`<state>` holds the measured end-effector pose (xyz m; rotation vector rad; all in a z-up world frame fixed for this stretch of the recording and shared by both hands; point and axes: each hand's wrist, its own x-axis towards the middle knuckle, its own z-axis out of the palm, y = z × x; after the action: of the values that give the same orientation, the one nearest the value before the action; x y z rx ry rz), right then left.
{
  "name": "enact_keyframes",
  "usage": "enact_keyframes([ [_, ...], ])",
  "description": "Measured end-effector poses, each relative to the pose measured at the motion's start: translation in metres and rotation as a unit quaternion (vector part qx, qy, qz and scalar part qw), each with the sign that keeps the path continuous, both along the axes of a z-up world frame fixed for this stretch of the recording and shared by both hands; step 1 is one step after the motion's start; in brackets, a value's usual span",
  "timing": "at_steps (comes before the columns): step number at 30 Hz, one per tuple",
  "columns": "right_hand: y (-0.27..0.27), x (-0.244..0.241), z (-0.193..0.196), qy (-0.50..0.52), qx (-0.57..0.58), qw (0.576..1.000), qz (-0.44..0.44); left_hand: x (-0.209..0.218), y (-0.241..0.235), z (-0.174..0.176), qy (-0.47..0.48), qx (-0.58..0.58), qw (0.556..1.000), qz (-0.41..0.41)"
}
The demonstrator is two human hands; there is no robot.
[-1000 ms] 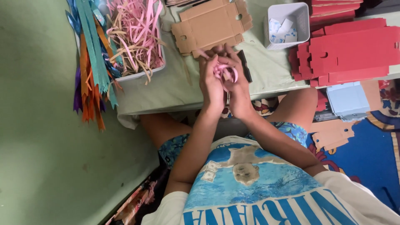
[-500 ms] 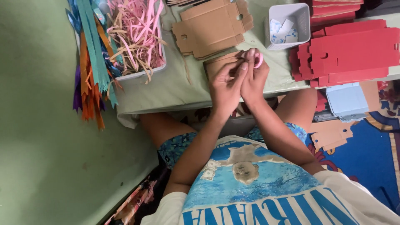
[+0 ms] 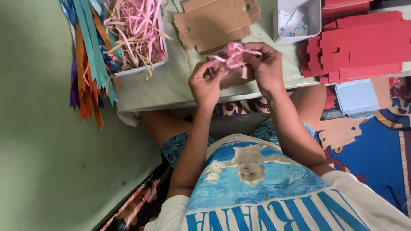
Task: The person assembles a small cardboard box by folding and tucking the flaps into place. They then fill the box with pink and beige shredded paper filler, arranging it by hand to cover the bottom.
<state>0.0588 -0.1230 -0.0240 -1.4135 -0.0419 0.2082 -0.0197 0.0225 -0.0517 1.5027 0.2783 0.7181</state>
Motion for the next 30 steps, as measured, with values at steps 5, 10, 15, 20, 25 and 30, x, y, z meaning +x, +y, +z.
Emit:
enact_keyframes([
  [5, -0.003, 0.003, 0.009, 0.024, 0.006, 1.0, 0.018, -0.001, 0.006, 0.002, 0.018, 0.036, 0.999, -0.011],
  [10, -0.002, -0.001, 0.011, 0.036, -0.056, 0.997, 0.049, 0.011, -0.013, -0.025, 0.066, -0.102, 0.99, -0.065],
  [15, 0.023, -0.023, 0.02, -0.144, -0.098, 0.983, 0.048, 0.021, -0.036, -0.032, 0.002, -0.152, 0.988, -0.024],
  [20, 0.03, -0.028, -0.004, -0.113, -0.016, 0.993, 0.044, 0.02, -0.03, -0.02, -0.043, -0.175, 0.983, -0.012],
  [25, 0.046, -0.039, 0.016, -0.144, -0.04, 0.987, 0.055, 0.006, -0.021, 0.009, 0.042, 0.012, 0.999, -0.003],
  [30, 0.036, -0.012, -0.011, -0.173, -0.122, 0.977, 0.006, -0.017, -0.008, 0.017, 0.029, -0.036, 0.998, -0.037],
])
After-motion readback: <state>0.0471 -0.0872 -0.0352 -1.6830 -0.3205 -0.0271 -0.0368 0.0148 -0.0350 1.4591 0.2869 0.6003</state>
